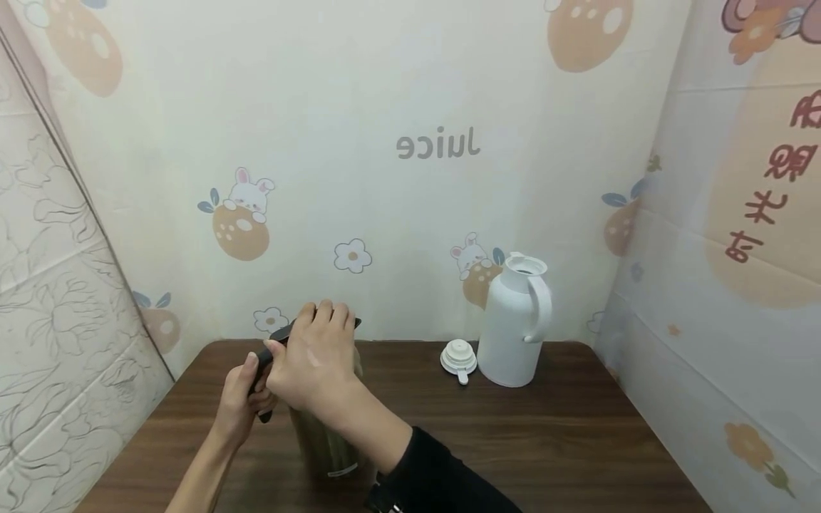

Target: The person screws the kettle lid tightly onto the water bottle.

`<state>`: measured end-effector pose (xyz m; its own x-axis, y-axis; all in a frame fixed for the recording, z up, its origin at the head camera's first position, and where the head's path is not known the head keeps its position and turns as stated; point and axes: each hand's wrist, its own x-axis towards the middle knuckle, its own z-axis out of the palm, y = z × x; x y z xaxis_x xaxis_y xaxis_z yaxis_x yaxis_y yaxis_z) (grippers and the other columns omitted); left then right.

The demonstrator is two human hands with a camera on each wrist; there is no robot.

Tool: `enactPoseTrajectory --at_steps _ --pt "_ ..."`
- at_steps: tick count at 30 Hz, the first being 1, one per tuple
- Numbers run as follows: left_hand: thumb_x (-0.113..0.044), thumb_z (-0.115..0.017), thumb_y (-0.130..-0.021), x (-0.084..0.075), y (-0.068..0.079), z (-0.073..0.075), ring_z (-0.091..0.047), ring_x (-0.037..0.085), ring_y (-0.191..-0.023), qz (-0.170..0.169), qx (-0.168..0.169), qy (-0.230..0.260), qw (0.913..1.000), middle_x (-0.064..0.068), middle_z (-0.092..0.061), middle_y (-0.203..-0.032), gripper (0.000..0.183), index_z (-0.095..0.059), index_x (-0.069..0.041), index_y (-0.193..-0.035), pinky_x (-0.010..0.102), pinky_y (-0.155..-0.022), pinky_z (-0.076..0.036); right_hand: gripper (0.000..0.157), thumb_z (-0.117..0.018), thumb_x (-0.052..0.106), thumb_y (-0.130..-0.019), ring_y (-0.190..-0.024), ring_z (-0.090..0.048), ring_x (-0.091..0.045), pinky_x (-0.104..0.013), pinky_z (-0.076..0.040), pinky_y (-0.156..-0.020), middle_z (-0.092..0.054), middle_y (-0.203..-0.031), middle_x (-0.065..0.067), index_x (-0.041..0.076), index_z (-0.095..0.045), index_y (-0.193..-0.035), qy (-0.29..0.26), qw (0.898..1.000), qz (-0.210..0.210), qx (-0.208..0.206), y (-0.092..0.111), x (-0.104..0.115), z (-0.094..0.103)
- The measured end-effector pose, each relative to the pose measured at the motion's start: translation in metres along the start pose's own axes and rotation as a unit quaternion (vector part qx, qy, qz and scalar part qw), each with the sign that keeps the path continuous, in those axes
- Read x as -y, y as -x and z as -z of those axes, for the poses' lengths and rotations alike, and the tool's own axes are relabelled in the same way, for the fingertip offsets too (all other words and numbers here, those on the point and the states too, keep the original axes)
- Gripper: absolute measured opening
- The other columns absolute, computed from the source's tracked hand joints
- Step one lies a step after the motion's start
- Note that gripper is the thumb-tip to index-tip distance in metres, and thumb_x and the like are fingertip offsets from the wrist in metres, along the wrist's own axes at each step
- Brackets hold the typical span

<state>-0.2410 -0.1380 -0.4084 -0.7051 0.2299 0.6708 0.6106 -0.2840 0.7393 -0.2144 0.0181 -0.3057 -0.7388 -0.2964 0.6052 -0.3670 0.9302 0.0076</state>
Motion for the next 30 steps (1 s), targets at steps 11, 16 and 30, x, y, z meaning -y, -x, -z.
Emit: enactPoseTrajectory --at_steps 11,16,30 --pt "-0.010 -0.018 -0.110 0.000 -0.001 0.004 -0.015 0.023 -0.034 -0.007 0.013 0.000 0.9999 0.008 -0.019 -0.048 0.050 -0.028 0.004 -0.064 0.040 -0.028 -0.014 0.055 -0.049 0.053 -0.095 -0.088 -0.041 -0.033 -0.048 -0.041 -0.089 -0.052 -0.096 -0.014 0.001 -0.055 -0.108 0.004 1.000 -0.023 -0.001 -0.002 0.005 -0.002" --pt "-0.008 -0.016 -0.110 0.003 -0.001 0.003 -0.016 0.020 -0.033 -0.021 0.033 0.023 0.9990 0.007 -0.019 -0.047 0.049 -0.026 0.002 -0.062 0.037 -0.026 -0.014 0.067 -0.038 0.055 -0.100 -0.109 -0.045 -0.037 -0.050 -0.041 -0.099 -0.055 -0.121 -0.021 -0.003 -0.050 -0.131 -0.008 0.999 0.010 0.041 0.001 -0.004 0.005" --pt "-0.008 -0.015 -0.109 0.001 -0.002 0.003 -0.017 0.024 -0.033 -0.012 0.052 0.054 0.9971 0.006 -0.019 -0.047 0.049 -0.022 0.000 -0.061 0.037 -0.028 -0.014 0.061 -0.036 0.047 -0.105 -0.129 -0.045 -0.024 -0.041 -0.040 -0.109 -0.054 -0.138 -0.013 -0.001 -0.048 -0.140 -0.108 0.965 0.186 0.150 -0.021 -0.048 0.018"
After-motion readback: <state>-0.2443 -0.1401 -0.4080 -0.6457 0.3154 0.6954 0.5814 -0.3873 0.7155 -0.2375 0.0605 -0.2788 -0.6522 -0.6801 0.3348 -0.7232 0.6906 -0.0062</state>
